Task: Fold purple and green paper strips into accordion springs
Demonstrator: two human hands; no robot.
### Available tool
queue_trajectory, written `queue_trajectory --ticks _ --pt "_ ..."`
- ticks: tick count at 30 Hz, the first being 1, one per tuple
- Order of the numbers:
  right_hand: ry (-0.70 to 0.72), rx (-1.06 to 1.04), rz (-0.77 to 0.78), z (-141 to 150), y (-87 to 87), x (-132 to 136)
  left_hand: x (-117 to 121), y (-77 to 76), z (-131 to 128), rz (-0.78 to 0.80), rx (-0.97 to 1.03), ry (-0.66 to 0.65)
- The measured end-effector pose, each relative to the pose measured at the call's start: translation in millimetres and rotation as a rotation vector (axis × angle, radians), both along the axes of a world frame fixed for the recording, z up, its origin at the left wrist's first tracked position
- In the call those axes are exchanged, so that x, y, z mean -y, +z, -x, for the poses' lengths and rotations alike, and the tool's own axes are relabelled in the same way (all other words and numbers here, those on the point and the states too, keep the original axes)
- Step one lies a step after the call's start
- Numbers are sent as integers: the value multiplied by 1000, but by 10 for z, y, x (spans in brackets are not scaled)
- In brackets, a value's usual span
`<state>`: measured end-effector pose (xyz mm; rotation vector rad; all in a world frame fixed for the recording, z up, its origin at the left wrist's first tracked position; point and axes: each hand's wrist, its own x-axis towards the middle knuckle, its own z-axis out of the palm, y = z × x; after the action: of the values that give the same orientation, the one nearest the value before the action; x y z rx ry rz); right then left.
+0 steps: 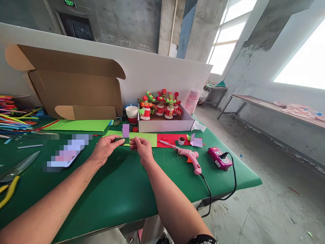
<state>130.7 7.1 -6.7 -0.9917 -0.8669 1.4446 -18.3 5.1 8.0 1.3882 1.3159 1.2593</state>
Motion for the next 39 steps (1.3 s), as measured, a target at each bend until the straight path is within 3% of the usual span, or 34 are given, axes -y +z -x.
queue_trajectory --ticks 5,12,16,20,31,39 --pt "150 90 -43 21 -6 54 5 2 -5 -25 -45 -51" --pt "60 81 -67 42 -13 44 34 39 -40 14 21 -131" --pt "90 35 -70 35 -16 43 41 46 -35 2 54 -140" --pt "148 39 -31 10 -6 38 25 16 -12 3 21 -119" --pt "39 42 -54 11 -27 36 18 -41 -27 -20 -79 -156" --pt "136 -26 -1 2 -49 35 23 -27 -25 -16 -55 -91"
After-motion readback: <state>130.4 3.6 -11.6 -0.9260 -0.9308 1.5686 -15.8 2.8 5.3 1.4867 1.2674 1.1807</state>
